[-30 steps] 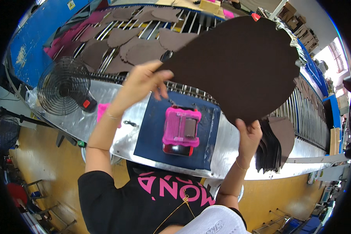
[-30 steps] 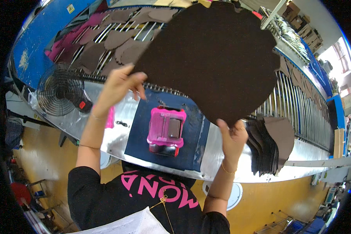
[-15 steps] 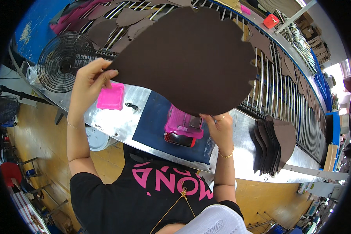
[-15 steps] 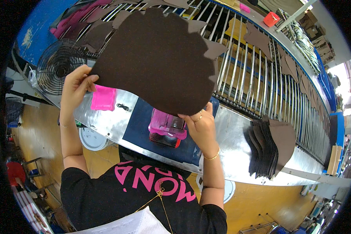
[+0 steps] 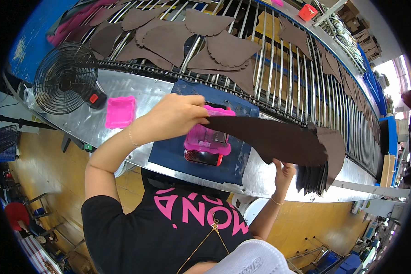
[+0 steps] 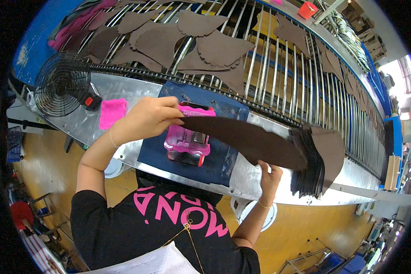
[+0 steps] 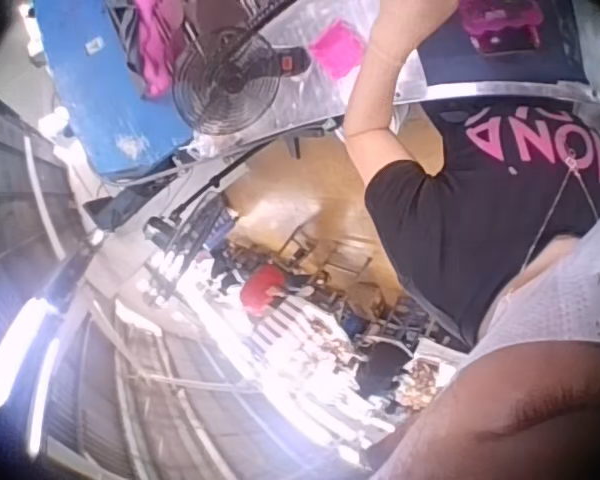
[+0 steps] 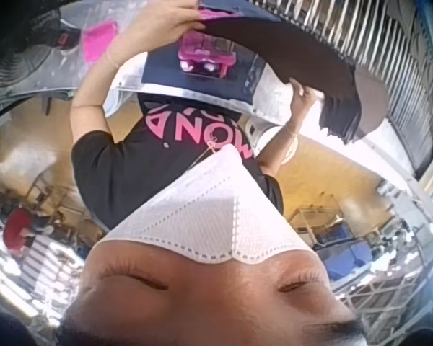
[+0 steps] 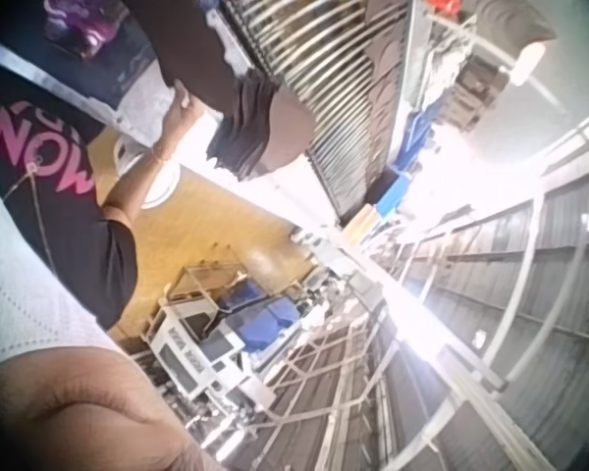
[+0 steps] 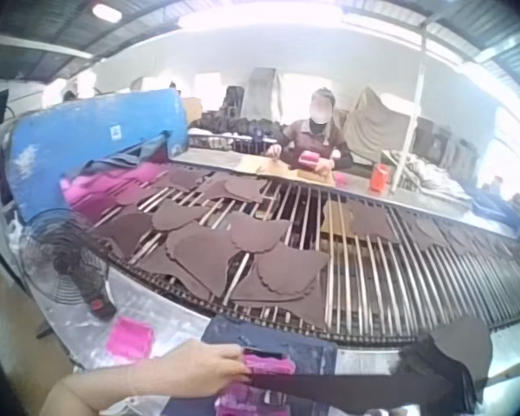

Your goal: The person repeatedly picks up brown fabric pieces from a stack and places them onto a moving conveyor belt. The pieces are arranged one by one along the belt as it moves through the factory.

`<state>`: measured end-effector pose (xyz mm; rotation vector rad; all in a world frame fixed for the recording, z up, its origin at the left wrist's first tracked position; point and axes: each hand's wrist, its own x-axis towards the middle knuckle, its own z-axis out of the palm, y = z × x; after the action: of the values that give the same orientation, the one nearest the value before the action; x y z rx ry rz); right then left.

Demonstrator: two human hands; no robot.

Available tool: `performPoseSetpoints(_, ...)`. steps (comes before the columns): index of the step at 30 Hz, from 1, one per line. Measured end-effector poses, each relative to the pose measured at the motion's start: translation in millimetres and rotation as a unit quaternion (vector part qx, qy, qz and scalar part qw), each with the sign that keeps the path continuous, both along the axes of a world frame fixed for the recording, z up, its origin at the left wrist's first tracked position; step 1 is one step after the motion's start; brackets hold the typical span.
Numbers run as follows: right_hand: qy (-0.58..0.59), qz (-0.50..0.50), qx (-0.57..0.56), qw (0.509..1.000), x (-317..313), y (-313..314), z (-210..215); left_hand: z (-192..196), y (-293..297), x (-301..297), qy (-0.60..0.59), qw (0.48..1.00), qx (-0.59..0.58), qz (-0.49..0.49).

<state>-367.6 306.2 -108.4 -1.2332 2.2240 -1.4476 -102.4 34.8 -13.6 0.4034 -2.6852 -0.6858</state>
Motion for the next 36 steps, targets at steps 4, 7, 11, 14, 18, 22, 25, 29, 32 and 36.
performPoseSetpoints(4, 0.001, -0.095, -0.137, 0.986, -27, 54, 13, 2, 14, -40, -0.039, 0.994, -0.02, -0.096)
performPoseSetpoints(7, 0.001, -0.15, -0.148, 0.978, -26, 75, 62, 1, 20, -78, 0.029, 0.984, -0.022, -0.175)
performPoseSetpoints(11, 0.062, -0.237, -0.11, 0.963, -39, 89, 87, 37, 18, -142, 0.144, 0.949, 0.18, -0.213)
performPoseSetpoints(14, 0.07, -0.238, -0.078, 0.966, -46, 76, 96, 54, 8, -177, 0.161, 0.957, 0.121, -0.207)
performPoseSetpoints(18, 0.025, -0.242, -0.118, 0.963, -67, 71, 93, 57, -5, -191, 0.098, 0.931, 0.325, -0.131)
performPoseSetpoints(22, 0.163, -0.381, 0.013, 0.91, -101, 87, 97, 8, -68, -193, 0.169, 0.859, 0.482, -0.03)
performPoseSetpoints(25, 0.174, -0.504, 0.267, 0.803, -152, 135, 55, -41, -115, -183, 0.188, 0.811, 0.547, 0.086)
performPoseSetpoints(29, 0.109, -0.499, 0.351, 0.785, -198, 176, 3, -114, -168, -173, 0.193, 0.767, 0.574, 0.212)
performPoseSetpoints(32, 0.126, -0.51, 0.355, 0.774, -210, 177, -8, -160, -197, -168, 0.204, 0.741, 0.585, 0.261)
performPoseSetpoints(36, 0.139, -0.539, 0.337, 0.759, -226, 189, -11, -184, -208, -176, 0.2, 0.727, 0.591, 0.286)
